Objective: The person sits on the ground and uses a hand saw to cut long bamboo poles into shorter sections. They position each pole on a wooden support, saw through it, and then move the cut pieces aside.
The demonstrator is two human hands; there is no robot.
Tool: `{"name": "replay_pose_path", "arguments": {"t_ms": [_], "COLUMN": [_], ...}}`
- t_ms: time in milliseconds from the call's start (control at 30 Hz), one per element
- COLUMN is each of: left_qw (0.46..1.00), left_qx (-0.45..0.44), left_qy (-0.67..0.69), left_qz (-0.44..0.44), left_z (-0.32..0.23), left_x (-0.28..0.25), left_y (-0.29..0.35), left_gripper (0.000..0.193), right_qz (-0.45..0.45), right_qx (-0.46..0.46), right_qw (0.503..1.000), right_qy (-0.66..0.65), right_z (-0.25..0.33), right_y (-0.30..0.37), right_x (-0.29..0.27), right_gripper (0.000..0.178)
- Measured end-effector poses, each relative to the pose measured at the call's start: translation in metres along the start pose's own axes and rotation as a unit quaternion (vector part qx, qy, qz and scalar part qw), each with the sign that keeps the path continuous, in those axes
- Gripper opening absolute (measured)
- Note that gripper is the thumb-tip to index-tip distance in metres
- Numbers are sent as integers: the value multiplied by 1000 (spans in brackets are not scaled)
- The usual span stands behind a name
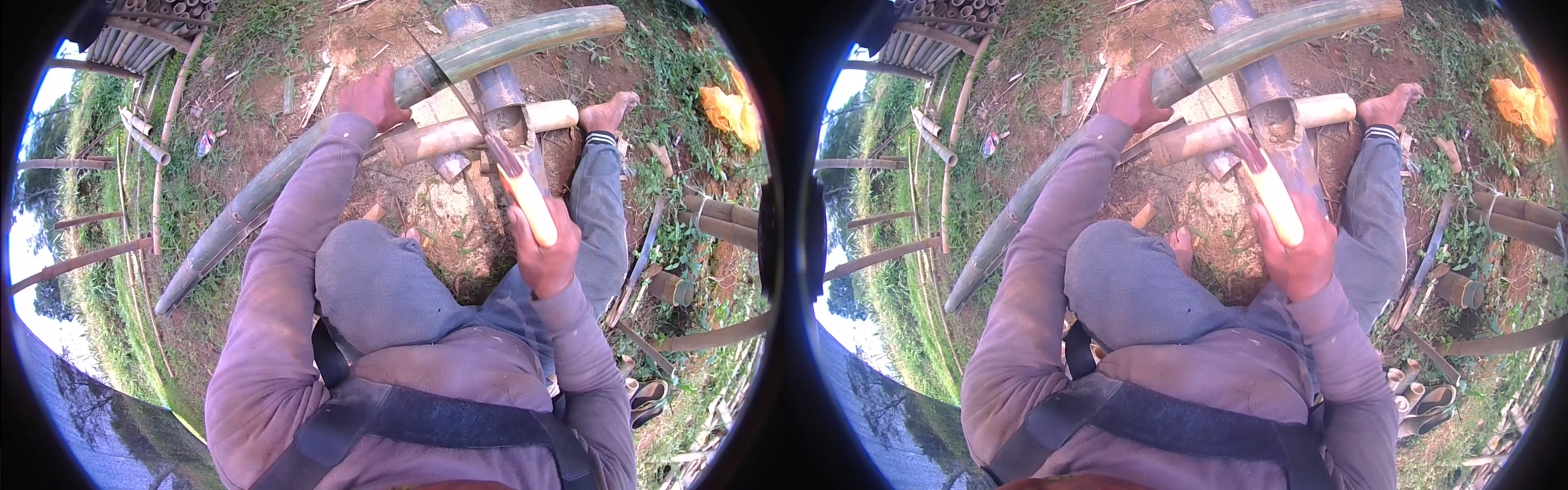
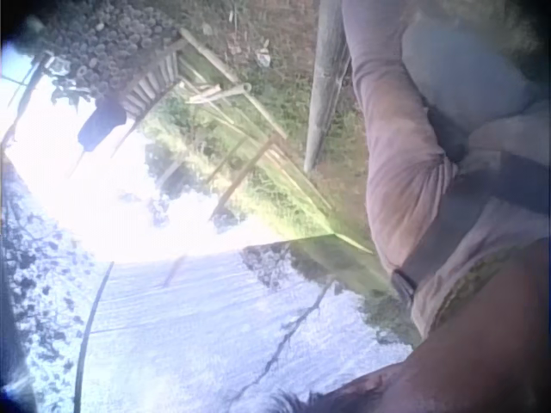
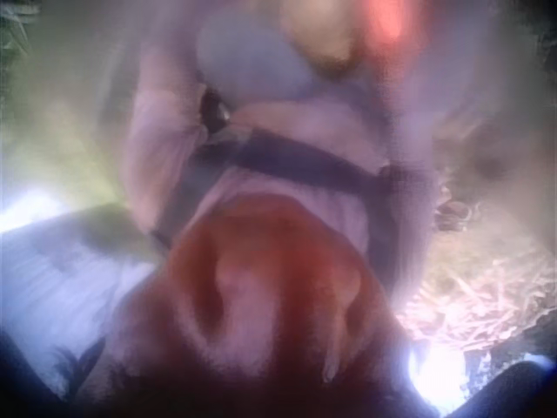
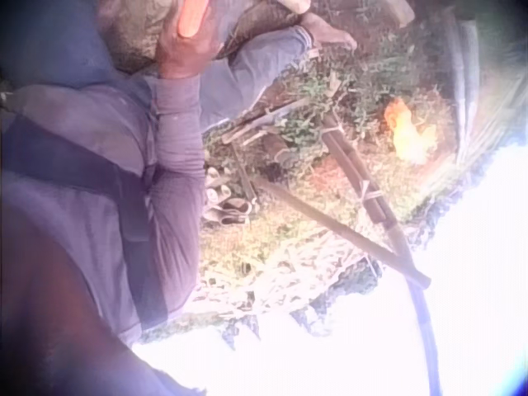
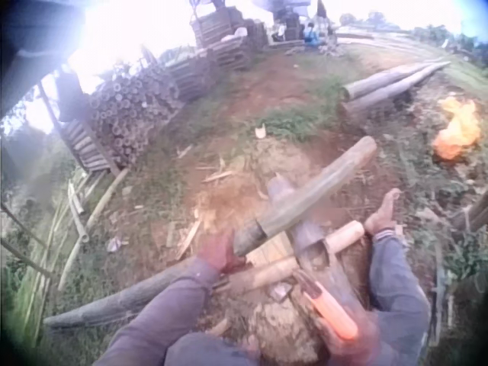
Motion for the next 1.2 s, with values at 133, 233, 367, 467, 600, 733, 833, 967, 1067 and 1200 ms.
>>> {"name": "replay_pose_path", "arguments": {"t_ms": [133, 233, 367, 467, 600, 733, 833, 967, 1067, 1200], "left_qw": [999, 999, 1000, 999, 997, 996, 993, 994, 994, 994], "left_qx": [10, -1, 5, 40, 57, 64, 77, 73, 91, 74], "left_qy": [5, -12, 3, 22, 47, 66, 84, 82, 57, 80], "left_qz": [-31, -34, -24, 9, 6, -21, -31, -28, -30, -24], "left_z": [-5, -5, 7, -11, -41, -32, -19, -27, -40, -37], "left_x": [-8, -16, -9, 1, -15, -11, -5, -3, -1, -6], "left_y": [-13, -11, -11, 2, -5, -21, -21, -14, -7, -9], "left_gripper": [91, 87, 83, 75, 65, 63, 61, 61, 64, 59], "right_qz": [8, -11, 40, 8, -19, -3, 32, 47, 13, 21], "right_qx": [66, 54, 82, 40, 96, 125, 158, 117, 92, 78], "right_qw": [997, 998, 995, 999, 995, 992, 987, 992, 995, 996], "right_qy": [-44, -26, -39, 2, -7, -18, 12, 27, -41, -32], "right_z": [-24, -15, 11, 17, -10, -18, 11, 12, -46, -63], "right_y": [-101, -69, 8, 18, -43, -41, 9, -1, -87, -134], "right_x": [64, 61, -5, -18, 8, -6, -63, -75, 16, 57], "right_gripper": [24, 24, 27, 27, 20, 18, 17, 19, 30, 29]}}
Point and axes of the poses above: each hand's wrist, its own y-axis away from the middle knuckle, its own x-axis out of the palm, z = x × y, the point moved 1 cm from there along -y, towards the middle knuckle, and after that the axes turned 7 degrees about -x, right-handed, at the moved point
